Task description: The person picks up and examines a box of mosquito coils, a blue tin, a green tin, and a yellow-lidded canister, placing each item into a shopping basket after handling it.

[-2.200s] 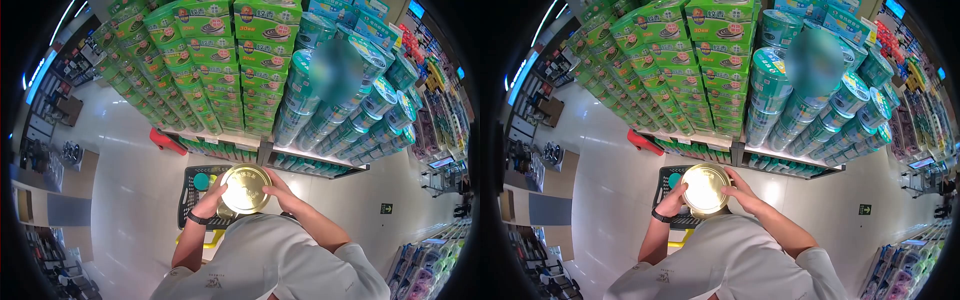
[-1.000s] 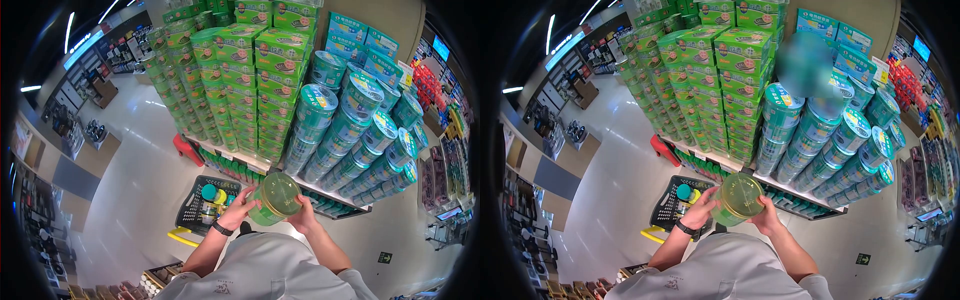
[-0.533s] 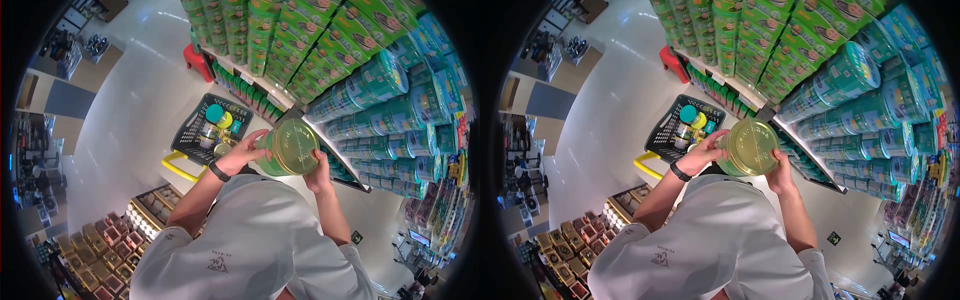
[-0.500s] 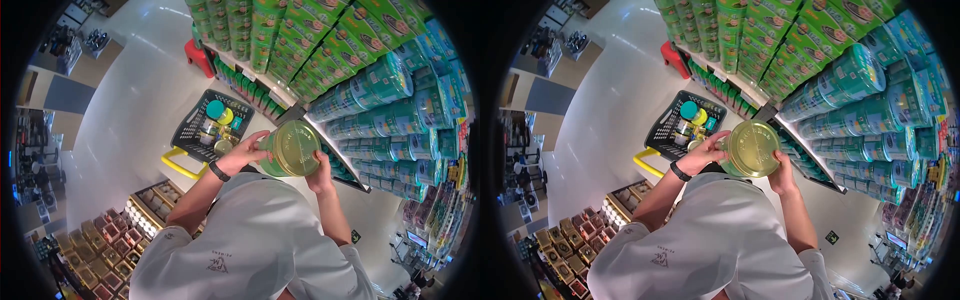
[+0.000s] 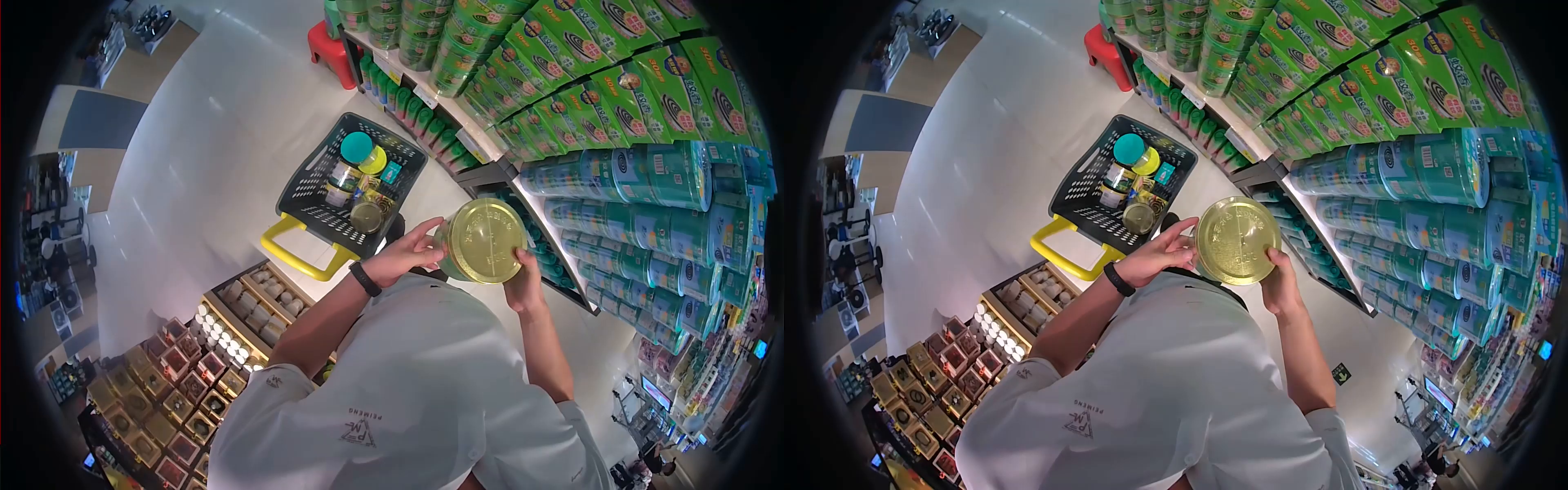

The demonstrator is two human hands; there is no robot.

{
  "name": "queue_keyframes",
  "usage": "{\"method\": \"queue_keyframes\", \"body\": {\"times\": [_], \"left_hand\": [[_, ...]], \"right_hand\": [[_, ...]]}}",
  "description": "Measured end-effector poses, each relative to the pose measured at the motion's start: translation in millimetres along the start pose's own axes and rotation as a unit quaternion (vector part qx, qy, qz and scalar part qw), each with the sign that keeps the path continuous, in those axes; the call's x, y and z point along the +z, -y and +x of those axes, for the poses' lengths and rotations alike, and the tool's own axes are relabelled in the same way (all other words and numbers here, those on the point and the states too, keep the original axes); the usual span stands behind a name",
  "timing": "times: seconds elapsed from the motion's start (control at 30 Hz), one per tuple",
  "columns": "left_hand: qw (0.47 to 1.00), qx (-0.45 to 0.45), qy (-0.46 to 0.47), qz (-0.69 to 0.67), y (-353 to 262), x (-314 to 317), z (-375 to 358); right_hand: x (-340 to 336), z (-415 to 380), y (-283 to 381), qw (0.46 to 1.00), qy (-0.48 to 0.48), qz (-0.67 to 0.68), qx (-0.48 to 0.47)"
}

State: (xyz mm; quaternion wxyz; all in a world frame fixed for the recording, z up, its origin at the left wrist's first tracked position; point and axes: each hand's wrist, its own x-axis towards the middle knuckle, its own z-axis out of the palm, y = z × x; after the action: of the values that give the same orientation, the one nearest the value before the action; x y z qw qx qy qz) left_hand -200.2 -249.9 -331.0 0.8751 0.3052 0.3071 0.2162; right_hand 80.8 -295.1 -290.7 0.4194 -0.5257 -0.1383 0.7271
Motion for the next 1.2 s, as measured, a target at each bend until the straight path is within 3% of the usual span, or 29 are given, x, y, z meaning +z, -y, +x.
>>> {"method": "queue_keyframes", "body": {"times": [0.23, 0.43, 0.57, 0.63, 0.67, 0.73, 0.9, 1.2], "left_hand": [[1.0, -0.006, 0.006, -0.009, 9.1, -16.7, 5.4], [0.999, 0.04, 0.012, -0.027, -11.9, -27.7, 8.1], [0.999, 0.028, -0.013, 0.008, -46.4, -25.6, 6.1], [0.997, 0.067, -0.036, 0.003, -63.6, -12.1, 7.4], [0.996, 0.071, -0.039, 0.036, -73.6, -5.7, 5.0], [0.994, 0.075, -0.034, 0.076, -92.1, 7.1, 3.5], [0.987, 0.142, 0.007, 0.068, -100.7, 32.8, 7.2], [0.984, 0.149, 0.028, 0.091, -98.9, 62.4, 7.0]], "right_hand": [[4.9, 16.6, -2.6, 0.999, 0.015, -0.032, -0.009], [26.0, 31.3, 12.6, 0.996, 0.05, -0.062, -0.038], [41.3, 34.6, 33.8, 0.999, 0.054, 0.005, 0.003], [51.8, 31.2, 50.6, 0.994, 0.049, 0.066, 0.065], [54.5, 29.5, 56.0, 0.995, 0.046, 0.071, 0.054], [56.1, 25.5, 65.7, 0.983, 0.14, 0.102, 0.065], [45.3, 15.5, 75.7, 0.981, 0.153, 0.113, 0.026], [25.0, -8.2, 78.9, 0.962, 0.209, 0.172, 0.023]]}}
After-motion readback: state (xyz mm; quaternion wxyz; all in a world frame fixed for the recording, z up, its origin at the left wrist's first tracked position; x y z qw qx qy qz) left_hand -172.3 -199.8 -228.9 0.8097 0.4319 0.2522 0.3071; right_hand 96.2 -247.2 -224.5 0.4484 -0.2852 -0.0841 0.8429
